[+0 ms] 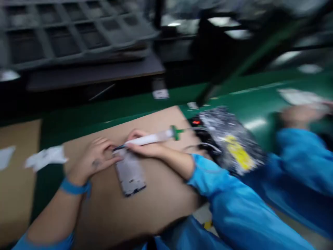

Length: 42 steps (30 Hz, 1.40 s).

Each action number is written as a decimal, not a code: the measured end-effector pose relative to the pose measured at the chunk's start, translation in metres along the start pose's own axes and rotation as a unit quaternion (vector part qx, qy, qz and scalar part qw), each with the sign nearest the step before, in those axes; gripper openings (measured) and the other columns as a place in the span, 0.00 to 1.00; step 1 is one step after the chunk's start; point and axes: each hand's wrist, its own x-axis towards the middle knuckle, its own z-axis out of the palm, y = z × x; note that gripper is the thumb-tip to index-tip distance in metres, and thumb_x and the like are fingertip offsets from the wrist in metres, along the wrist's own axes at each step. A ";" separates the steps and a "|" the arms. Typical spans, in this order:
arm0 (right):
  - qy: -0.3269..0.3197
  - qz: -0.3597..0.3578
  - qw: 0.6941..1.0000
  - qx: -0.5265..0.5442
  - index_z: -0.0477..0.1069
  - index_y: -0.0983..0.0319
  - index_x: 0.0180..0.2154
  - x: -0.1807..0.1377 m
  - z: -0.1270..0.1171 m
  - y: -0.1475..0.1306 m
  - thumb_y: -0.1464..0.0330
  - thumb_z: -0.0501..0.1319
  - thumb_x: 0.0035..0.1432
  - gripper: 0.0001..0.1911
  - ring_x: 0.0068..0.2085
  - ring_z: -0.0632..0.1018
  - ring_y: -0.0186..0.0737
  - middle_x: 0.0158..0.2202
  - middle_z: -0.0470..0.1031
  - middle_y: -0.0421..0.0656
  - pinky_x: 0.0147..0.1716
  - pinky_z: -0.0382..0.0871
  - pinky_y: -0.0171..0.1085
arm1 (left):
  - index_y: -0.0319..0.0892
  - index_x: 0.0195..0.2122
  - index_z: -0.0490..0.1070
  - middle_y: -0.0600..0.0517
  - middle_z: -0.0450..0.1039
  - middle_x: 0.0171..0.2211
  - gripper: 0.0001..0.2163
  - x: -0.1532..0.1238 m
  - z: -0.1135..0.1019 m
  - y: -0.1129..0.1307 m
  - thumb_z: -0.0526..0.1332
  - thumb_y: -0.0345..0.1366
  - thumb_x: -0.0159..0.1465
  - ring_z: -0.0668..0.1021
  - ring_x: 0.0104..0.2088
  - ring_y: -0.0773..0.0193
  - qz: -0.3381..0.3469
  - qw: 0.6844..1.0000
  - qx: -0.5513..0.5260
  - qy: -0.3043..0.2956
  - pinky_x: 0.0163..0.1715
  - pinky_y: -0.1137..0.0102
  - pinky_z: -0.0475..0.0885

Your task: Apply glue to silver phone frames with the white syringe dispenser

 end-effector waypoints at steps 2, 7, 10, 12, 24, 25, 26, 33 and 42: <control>0.011 -0.018 1.000 -0.007 0.76 0.59 0.39 -0.001 -0.002 0.014 0.43 0.79 0.61 0.28 0.31 0.77 0.36 0.33 0.81 0.39 0.30 0.70 0.33 | 0.44 0.42 0.81 0.47 0.81 0.39 0.29 -0.033 0.005 -0.015 0.70 0.70 0.66 0.81 0.43 0.51 -0.004 1.000 -0.025 0.000 0.46 0.60 0.74; 0.014 -0.042 0.997 -0.055 0.78 0.58 0.39 -0.015 0.004 0.024 0.44 0.77 0.65 0.25 0.26 0.79 0.39 0.29 0.82 0.43 0.25 0.72 0.36 | 0.44 0.40 0.77 0.49 0.80 0.37 0.30 -0.036 0.024 -0.024 0.69 0.71 0.68 0.79 0.41 0.54 0.027 0.995 -0.093 0.033 0.47 0.59 0.70; 0.010 -0.049 0.996 -0.070 0.77 0.57 0.38 -0.020 0.006 0.020 0.44 0.77 0.65 0.25 0.25 0.80 0.40 0.29 0.83 0.43 0.25 0.74 0.37 | 0.44 0.41 0.78 0.49 0.80 0.39 0.33 -0.034 0.028 -0.020 0.71 0.74 0.64 0.78 0.41 0.54 0.028 0.994 -0.106 0.032 0.47 0.59 0.70; 0.016 -0.049 0.996 -0.074 0.77 0.57 0.38 -0.019 0.006 0.020 0.43 0.77 0.64 0.26 0.25 0.80 0.40 0.29 0.83 0.44 0.24 0.74 0.37 | 0.45 0.41 0.77 0.49 0.79 0.39 0.33 -0.035 0.029 -0.020 0.71 0.74 0.64 0.78 0.41 0.54 0.027 0.994 -0.106 0.026 0.48 0.59 0.70; 0.012 -0.083 0.987 -0.137 0.78 0.57 0.40 -0.018 0.005 0.016 0.52 0.76 0.64 0.17 0.27 0.79 0.38 0.31 0.83 0.42 0.27 0.72 0.36 | 0.45 0.41 0.76 0.50 0.78 0.38 0.30 -0.032 0.034 -0.024 0.72 0.70 0.66 0.77 0.40 0.54 0.054 0.994 -0.087 0.048 0.45 0.59 0.67; 0.016 -0.081 0.986 -0.145 0.78 0.57 0.39 -0.018 0.005 0.016 0.52 0.76 0.64 0.17 0.28 0.79 0.38 0.31 0.83 0.42 0.27 0.72 0.36 | 0.45 0.41 0.76 0.50 0.78 0.38 0.30 -0.032 0.033 -0.024 0.72 0.70 0.66 0.77 0.40 0.54 0.052 0.994 -0.086 0.044 0.45 0.59 0.68; 0.021 -0.079 0.985 -0.151 0.78 0.57 0.39 -0.018 0.006 0.015 0.53 0.76 0.64 0.17 0.27 0.79 0.38 0.31 0.83 0.42 0.27 0.72 0.36 | 0.45 0.41 0.76 0.50 0.78 0.38 0.30 -0.032 0.033 -0.024 0.72 0.70 0.65 0.77 0.40 0.54 0.050 0.994 -0.086 0.042 0.46 0.59 0.68; 0.030 -0.077 0.982 -0.171 0.78 0.57 0.39 -0.017 0.006 0.015 0.55 0.76 0.63 0.15 0.27 0.78 0.37 0.30 0.82 0.41 0.27 0.71 0.35 | 0.44 0.41 0.77 0.49 0.78 0.38 0.31 -0.030 0.031 -0.022 0.70 0.71 0.66 0.77 0.40 0.54 0.050 0.994 -0.089 0.040 0.45 0.59 0.68; 0.036 -0.074 0.979 -0.187 0.78 0.57 0.39 -0.017 0.008 0.013 0.56 0.77 0.62 0.14 0.27 0.78 0.38 0.30 0.82 0.40 0.27 0.72 0.36 | 0.43 0.39 0.76 0.50 0.78 0.37 0.32 -0.029 0.033 -0.022 0.67 0.73 0.68 0.76 0.39 0.55 0.056 0.993 -0.095 0.052 0.43 0.60 0.66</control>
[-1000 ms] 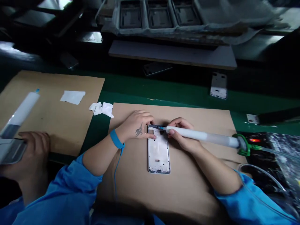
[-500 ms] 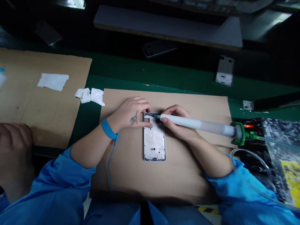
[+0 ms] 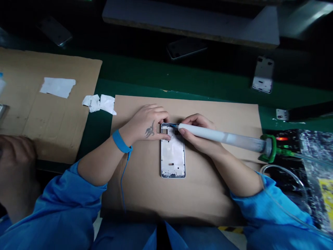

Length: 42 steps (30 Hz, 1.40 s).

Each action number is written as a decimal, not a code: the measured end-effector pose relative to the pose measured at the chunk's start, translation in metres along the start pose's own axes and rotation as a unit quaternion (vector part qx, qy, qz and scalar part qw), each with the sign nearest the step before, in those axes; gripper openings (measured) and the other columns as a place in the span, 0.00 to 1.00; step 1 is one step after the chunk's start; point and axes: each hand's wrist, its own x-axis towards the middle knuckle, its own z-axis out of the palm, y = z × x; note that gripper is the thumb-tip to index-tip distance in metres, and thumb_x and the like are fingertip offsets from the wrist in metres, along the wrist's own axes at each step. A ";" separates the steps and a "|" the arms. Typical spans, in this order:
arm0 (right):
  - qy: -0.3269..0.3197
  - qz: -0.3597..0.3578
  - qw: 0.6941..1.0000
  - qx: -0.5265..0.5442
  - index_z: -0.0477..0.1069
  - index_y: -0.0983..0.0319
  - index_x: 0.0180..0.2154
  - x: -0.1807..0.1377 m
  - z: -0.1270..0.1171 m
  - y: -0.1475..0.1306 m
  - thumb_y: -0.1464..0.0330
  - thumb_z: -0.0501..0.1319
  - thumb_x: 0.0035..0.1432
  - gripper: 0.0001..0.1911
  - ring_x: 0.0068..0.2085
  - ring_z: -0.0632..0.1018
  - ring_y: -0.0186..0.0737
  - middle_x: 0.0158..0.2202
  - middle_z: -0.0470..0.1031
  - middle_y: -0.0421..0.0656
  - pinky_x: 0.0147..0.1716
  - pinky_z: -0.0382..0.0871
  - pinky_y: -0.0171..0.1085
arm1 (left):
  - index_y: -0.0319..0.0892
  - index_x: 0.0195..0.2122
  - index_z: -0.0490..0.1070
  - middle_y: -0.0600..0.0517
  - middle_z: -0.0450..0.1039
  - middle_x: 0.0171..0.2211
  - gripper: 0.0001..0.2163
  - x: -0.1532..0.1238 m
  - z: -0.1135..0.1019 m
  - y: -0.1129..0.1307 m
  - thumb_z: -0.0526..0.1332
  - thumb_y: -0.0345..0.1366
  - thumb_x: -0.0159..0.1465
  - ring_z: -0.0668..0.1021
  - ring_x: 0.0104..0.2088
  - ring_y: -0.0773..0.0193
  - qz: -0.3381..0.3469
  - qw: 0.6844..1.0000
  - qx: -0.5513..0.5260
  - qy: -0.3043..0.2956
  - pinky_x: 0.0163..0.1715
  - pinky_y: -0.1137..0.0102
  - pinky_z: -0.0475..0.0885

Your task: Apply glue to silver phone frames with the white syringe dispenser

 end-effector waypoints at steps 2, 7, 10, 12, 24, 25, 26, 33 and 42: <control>0.001 0.000 1.000 0.003 0.79 0.57 0.39 0.000 0.000 0.001 0.57 0.78 0.62 0.14 0.27 0.78 0.38 0.30 0.82 0.40 0.26 0.71 0.36 | 0.43 0.39 0.76 0.50 0.77 0.37 0.32 0.000 0.001 -0.001 0.67 0.73 0.67 0.76 0.38 0.55 0.004 1.000 -0.001 0.006 0.43 0.60 0.66; -0.005 0.005 1.000 0.011 0.79 0.57 0.40 -0.001 0.000 0.003 0.58 0.78 0.62 0.14 0.28 0.79 0.37 0.31 0.83 0.40 0.27 0.71 0.36 | 0.43 0.40 0.77 0.51 0.77 0.37 0.33 -0.001 0.000 0.000 0.70 0.73 0.65 0.76 0.39 0.55 0.000 1.000 0.001 -0.001 0.43 0.60 0.66; -0.010 0.013 1.000 0.009 0.79 0.57 0.40 -0.002 0.000 0.003 0.58 0.78 0.62 0.14 0.29 0.79 0.38 0.31 0.83 0.40 0.28 0.71 0.37 | 0.44 0.40 0.77 0.51 0.78 0.38 0.32 -0.001 -0.001 0.001 0.72 0.72 0.64 0.77 0.39 0.55 -0.006 1.000 0.002 -0.008 0.44 0.60 0.66; -0.013 0.020 1.000 0.006 0.79 0.57 0.40 -0.001 -0.001 0.003 0.57 0.77 0.62 0.14 0.29 0.79 0.38 0.31 0.83 0.41 0.28 0.71 0.37 | 0.44 0.40 0.76 0.51 0.78 0.38 0.31 -0.001 -0.001 0.002 0.74 0.70 0.63 0.77 0.40 0.55 -0.007 1.000 0.002 -0.010 0.45 0.60 0.67; -0.018 0.026 0.999 0.000 0.79 0.57 0.37 -0.001 -0.002 -0.001 0.58 0.77 0.59 0.12 0.27 0.79 0.39 0.30 0.83 0.42 0.25 0.71 0.37 | 0.45 0.41 0.77 0.51 0.78 0.38 0.30 -0.002 0.002 0.000 0.77 0.69 0.60 0.77 0.40 0.55 -0.020 1.000 0.007 -0.010 0.46 0.60 0.68; -0.020 0.030 0.999 -0.001 0.79 0.56 0.37 -0.001 -0.002 -0.001 0.58 0.77 0.59 0.13 0.27 0.79 0.39 0.30 0.83 0.43 0.25 0.71 0.37 | 0.44 0.40 0.77 0.51 0.78 0.38 0.31 -0.002 0.002 0.000 0.76 0.70 0.61 0.77 0.40 0.55 -0.019 1.000 0.003 -0.010 0.46 0.60 0.68; -0.022 0.034 0.999 -0.002 0.79 0.56 0.37 -0.001 -0.002 -0.001 0.57 0.77 0.59 0.13 0.27 0.79 0.40 0.30 0.83 0.43 0.25 0.71 0.37 | 0.44 0.40 0.77 0.51 0.78 0.38 0.31 -0.003 0.002 0.000 0.74 0.71 0.62 0.77 0.40 0.55 -0.017 1.000 -0.001 -0.010 0.46 0.60 0.67; -0.025 0.048 0.998 -0.012 0.78 0.56 0.37 -0.002 -0.002 -0.002 0.56 0.77 0.58 0.14 0.27 0.79 0.41 0.30 0.83 0.43 0.26 0.72 0.38 | 0.44 0.40 0.76 0.50 0.78 0.38 0.30 -0.002 0.002 0.000 0.72 0.71 0.65 0.76 0.40 0.54 -0.018 1.000 -0.002 -0.015 0.46 0.59 0.66; -0.019 0.053 0.998 0.001 0.78 0.57 0.36 -0.001 0.001 -0.004 0.57 0.76 0.58 0.14 0.28 0.80 0.41 0.30 0.82 0.44 0.27 0.73 0.38 | 0.45 0.40 0.76 0.50 0.79 0.39 0.27 -0.005 0.002 -0.001 0.72 0.67 0.66 0.77 0.41 0.54 -0.013 1.000 0.000 -0.003 0.46 0.59 0.68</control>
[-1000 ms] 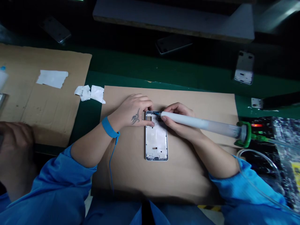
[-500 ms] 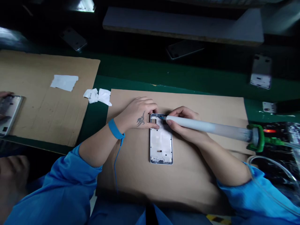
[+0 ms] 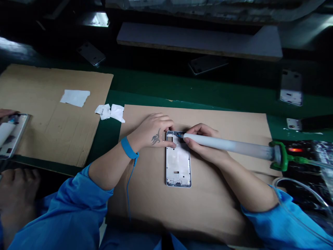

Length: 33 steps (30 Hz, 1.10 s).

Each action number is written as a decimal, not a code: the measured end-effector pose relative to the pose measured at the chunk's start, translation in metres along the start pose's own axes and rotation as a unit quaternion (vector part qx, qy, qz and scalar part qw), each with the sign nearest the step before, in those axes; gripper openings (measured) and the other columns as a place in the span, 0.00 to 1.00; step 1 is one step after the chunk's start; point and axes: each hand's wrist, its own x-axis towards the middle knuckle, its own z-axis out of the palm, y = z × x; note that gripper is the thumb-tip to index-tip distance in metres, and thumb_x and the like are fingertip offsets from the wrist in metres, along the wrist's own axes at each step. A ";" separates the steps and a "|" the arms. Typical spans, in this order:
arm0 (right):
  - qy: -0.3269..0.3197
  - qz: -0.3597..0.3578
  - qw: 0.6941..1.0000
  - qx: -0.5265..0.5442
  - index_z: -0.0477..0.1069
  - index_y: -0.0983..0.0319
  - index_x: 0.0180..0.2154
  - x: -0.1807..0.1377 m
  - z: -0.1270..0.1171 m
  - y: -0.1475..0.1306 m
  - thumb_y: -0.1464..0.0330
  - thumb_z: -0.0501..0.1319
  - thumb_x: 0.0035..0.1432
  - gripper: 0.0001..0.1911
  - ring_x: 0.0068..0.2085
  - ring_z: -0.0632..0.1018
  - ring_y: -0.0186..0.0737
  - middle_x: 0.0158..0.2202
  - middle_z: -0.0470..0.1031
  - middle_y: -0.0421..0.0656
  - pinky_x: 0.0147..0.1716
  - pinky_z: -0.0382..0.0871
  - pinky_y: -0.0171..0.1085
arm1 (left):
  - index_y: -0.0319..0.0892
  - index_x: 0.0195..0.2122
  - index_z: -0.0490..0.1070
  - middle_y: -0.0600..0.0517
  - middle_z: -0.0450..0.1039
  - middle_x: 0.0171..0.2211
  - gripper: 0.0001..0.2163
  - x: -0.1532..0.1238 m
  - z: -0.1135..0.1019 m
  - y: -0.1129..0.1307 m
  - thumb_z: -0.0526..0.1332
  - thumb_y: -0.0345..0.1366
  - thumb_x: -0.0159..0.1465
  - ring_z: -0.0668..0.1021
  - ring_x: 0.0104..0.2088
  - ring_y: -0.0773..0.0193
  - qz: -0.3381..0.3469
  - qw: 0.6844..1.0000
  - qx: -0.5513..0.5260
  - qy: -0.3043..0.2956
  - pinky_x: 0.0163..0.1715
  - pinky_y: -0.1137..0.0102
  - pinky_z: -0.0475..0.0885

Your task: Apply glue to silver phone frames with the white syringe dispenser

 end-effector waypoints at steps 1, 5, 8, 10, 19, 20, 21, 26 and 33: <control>0.002 -0.002 1.000 0.001 0.78 0.57 0.36 0.000 0.000 0.000 0.56 0.75 0.58 0.14 0.27 0.80 0.41 0.30 0.82 0.44 0.27 0.73 0.38 | 0.45 0.40 0.76 0.50 0.79 0.38 0.27 0.000 0.000 0.000 0.72 0.67 0.66 0.76 0.41 0.54 0.000 1.000 -0.001 0.001 0.46 0.59 0.68; 0.002 0.001 1.000 0.002 0.78 0.57 0.36 0.000 0.000 0.002 0.56 0.76 0.59 0.14 0.28 0.79 0.41 0.30 0.82 0.44 0.27 0.72 0.38 | 0.45 0.40 0.76 0.50 0.78 0.37 0.28 0.000 -0.001 0.000 0.72 0.68 0.66 0.76 0.40 0.54 -0.009 1.000 -0.004 -0.008 0.46 0.59 0.68; 0.002 0.007 1.000 0.002 0.78 0.57 0.36 0.000 0.001 0.002 0.55 0.76 0.58 0.14 0.28 0.79 0.41 0.29 0.81 0.43 0.27 0.72 0.38 | 0.45 0.40 0.76 0.50 0.78 0.37 0.28 0.001 -0.002 0.000 0.71 0.69 0.66 0.76 0.40 0.53 -0.015 1.000 -0.001 -0.014 0.47 0.58 0.68; 0.006 0.006 1.000 0.001 0.78 0.57 0.36 0.001 0.002 0.001 0.55 0.75 0.58 0.14 0.27 0.79 0.40 0.29 0.81 0.43 0.26 0.72 0.38 | 0.45 0.40 0.76 0.50 0.78 0.38 0.29 0.001 -0.003 0.001 0.72 0.69 0.65 0.76 0.41 0.53 -0.018 1.000 0.000 -0.018 0.47 0.59 0.69; 0.014 0.000 1.000 -0.007 0.79 0.57 0.34 0.003 0.001 -0.002 0.56 0.75 0.56 0.13 0.27 0.80 0.40 0.29 0.83 0.44 0.26 0.73 0.37 | 0.45 0.40 0.77 0.50 0.78 0.37 0.31 0.001 -0.004 0.001 0.69 0.72 0.65 0.76 0.40 0.55 -0.014 1.000 -0.013 -0.008 0.47 0.59 0.69; 0.012 0.005 1.000 -0.007 0.78 0.57 0.34 0.003 0.001 -0.003 0.56 0.75 0.56 0.13 0.27 0.79 0.40 0.29 0.83 0.44 0.26 0.73 0.37 | 0.45 0.40 0.76 0.50 0.78 0.37 0.31 0.001 -0.004 0.001 0.69 0.72 0.66 0.76 0.40 0.55 -0.013 1.000 -0.014 -0.005 0.47 0.59 0.69; 0.010 0.011 1.000 -0.007 0.78 0.57 0.34 0.003 0.000 -0.004 0.56 0.75 0.56 0.14 0.26 0.79 0.40 0.29 0.83 0.44 0.26 0.72 0.37 | 0.45 0.40 0.76 0.50 0.78 0.37 0.31 0.001 -0.004 0.001 0.69 0.72 0.66 0.76 0.40 0.55 -0.011 1.000 -0.014 -0.004 0.47 0.59 0.69; 0.014 0.023 1.000 -0.015 0.78 0.57 0.33 0.003 -0.001 -0.007 0.55 0.74 0.55 0.14 0.26 0.79 0.39 0.29 0.83 0.44 0.25 0.71 0.37 | 0.45 0.41 0.77 0.50 0.79 0.39 0.29 0.000 -0.004 0.000 0.71 0.70 0.66 0.77 0.41 0.54 -0.006 1.000 -0.010 -0.001 0.47 0.59 0.69; 0.017 0.024 0.999 -0.012 0.77 0.57 0.33 0.004 -0.001 -0.006 0.55 0.74 0.55 0.14 0.26 0.79 0.40 0.29 0.83 0.44 0.26 0.72 0.38 | 0.45 0.41 0.77 0.50 0.79 0.38 0.28 0.001 -0.003 -0.001 0.72 0.69 0.66 0.78 0.41 0.54 -0.001 1.000 -0.003 -0.002 0.47 0.58 0.70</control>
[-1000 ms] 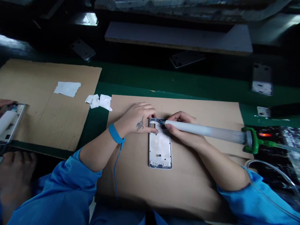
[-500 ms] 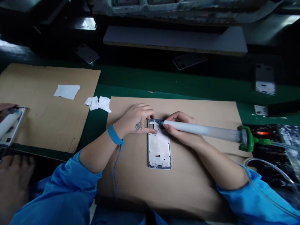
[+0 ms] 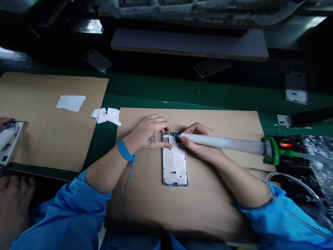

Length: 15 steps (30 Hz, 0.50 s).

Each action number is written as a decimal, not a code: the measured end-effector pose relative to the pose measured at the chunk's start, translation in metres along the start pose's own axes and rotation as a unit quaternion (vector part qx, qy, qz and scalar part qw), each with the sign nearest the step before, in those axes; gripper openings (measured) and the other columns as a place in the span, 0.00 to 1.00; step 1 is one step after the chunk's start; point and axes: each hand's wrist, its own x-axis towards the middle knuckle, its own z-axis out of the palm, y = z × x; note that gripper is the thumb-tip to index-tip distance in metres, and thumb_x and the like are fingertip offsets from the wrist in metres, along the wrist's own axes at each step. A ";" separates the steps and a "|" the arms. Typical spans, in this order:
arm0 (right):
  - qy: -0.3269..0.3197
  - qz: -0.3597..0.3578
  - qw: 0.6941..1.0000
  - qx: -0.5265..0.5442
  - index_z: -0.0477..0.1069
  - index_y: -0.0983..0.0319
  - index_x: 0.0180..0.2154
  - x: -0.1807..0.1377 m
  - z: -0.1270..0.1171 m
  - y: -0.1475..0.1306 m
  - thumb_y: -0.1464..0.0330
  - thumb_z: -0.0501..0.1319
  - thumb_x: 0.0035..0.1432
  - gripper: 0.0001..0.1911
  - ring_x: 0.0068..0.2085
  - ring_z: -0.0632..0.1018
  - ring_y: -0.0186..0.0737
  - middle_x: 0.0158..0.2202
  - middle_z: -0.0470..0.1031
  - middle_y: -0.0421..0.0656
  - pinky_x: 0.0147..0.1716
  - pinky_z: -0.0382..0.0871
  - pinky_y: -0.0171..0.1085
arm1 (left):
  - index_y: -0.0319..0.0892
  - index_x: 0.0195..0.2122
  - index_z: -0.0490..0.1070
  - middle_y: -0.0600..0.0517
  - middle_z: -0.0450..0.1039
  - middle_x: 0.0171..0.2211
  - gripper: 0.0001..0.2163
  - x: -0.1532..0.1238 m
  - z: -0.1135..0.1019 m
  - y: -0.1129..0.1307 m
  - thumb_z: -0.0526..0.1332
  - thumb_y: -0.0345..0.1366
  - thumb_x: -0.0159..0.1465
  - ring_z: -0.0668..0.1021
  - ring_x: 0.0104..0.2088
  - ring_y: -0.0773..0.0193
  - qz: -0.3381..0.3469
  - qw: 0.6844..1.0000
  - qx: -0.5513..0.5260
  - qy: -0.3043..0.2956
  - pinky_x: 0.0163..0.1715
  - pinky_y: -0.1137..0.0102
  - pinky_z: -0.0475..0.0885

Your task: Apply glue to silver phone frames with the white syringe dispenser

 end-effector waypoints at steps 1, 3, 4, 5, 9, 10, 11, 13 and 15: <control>0.002 0.001 1.000 0.001 0.78 0.57 0.33 0.000 0.000 0.000 0.55 0.74 0.54 0.14 0.26 0.79 0.40 0.29 0.83 0.44 0.26 0.72 0.38 | 0.45 0.41 0.77 0.50 0.79 0.37 0.28 0.000 0.000 0.000 0.71 0.69 0.66 0.78 0.41 0.54 0.001 1.000 0.000 0.002 0.47 0.58 0.70; 0.005 0.004 1.000 0.004 0.78 0.57 0.33 0.000 0.000 0.000 0.55 0.74 0.54 0.14 0.26 0.79 0.41 0.28 0.83 0.45 0.25 0.71 0.38 | 0.46 0.40 0.77 0.50 0.78 0.37 0.29 0.000 0.001 0.000 0.71 0.69 0.66 0.78 0.41 0.54 0.001 1.000 0.001 0.004 0.47 0.58 0.70; 0.006 0.005 1.000 0.004 0.78 0.57 0.33 0.000 0.000 0.000 0.54 0.74 0.55 0.15 0.26 0.79 0.41 0.28 0.83 0.45 0.25 0.71 0.38 | 0.46 0.40 0.77 0.50 0.78 0.37 0.29 0.000 0.001 0.000 0.72 0.69 0.66 0.78 0.41 0.54 0.002 1.000 0.002 0.006 0.47 0.59 0.70; 0.006 0.006 1.000 0.003 0.78 0.57 0.32 0.000 0.000 0.000 0.54 0.74 0.55 0.15 0.26 0.79 0.41 0.28 0.83 0.45 0.25 0.71 0.38 | 0.45 0.40 0.76 0.50 0.78 0.37 0.29 0.000 0.001 0.000 0.72 0.69 0.66 0.78 0.40 0.54 0.003 1.000 0.003 0.008 0.47 0.59 0.70; 0.010 0.004 1.000 -0.002 0.77 0.57 0.32 0.000 -0.001 0.000 0.55 0.74 0.55 0.15 0.25 0.78 0.40 0.28 0.82 0.44 0.25 0.70 0.38 | 0.45 0.40 0.77 0.50 0.78 0.37 0.28 -0.001 0.000 -0.001 0.72 0.68 0.66 0.78 0.40 0.55 0.009 1.000 0.005 0.010 0.46 0.60 0.70; 0.010 0.003 1.000 0.000 0.77 0.57 0.32 0.000 -0.001 0.001 0.55 0.74 0.55 0.15 0.25 0.78 0.39 0.28 0.82 0.44 0.25 0.70 0.38 | 0.45 0.41 0.77 0.50 0.79 0.37 0.28 -0.001 0.000 -0.001 0.73 0.68 0.66 0.78 0.41 0.54 0.008 1.000 0.005 0.009 0.46 0.60 0.70; 0.008 0.002 1.000 0.003 0.77 0.57 0.32 0.000 -0.001 0.001 0.55 0.75 0.55 0.15 0.26 0.78 0.39 0.28 0.82 0.44 0.26 0.70 0.38 | 0.45 0.41 0.77 0.50 0.79 0.38 0.28 -0.001 0.000 -0.001 0.73 0.68 0.66 0.78 0.41 0.54 0.007 1.000 0.005 0.007 0.46 0.59 0.70; 0.007 0.001 1.000 0.007 0.77 0.57 0.33 0.000 -0.001 0.003 0.54 0.75 0.55 0.15 0.26 0.78 0.39 0.28 0.82 0.43 0.26 0.70 0.37 | 0.45 0.40 0.77 0.50 0.79 0.38 0.28 0.000 -0.001 0.000 0.73 0.68 0.66 0.78 0.41 0.54 0.004 1.000 0.003 0.005 0.47 0.59 0.70; 0.010 0.000 1.000 0.004 0.77 0.57 0.33 0.000 0.000 0.004 0.54 0.75 0.55 0.16 0.26 0.78 0.39 0.27 0.82 0.43 0.25 0.69 0.37 | 0.45 0.41 0.77 0.50 0.79 0.38 0.29 0.000 -0.001 0.000 0.72 0.69 0.66 0.78 0.40 0.54 0.002 1.000 0.001 0.004 0.47 0.59 0.70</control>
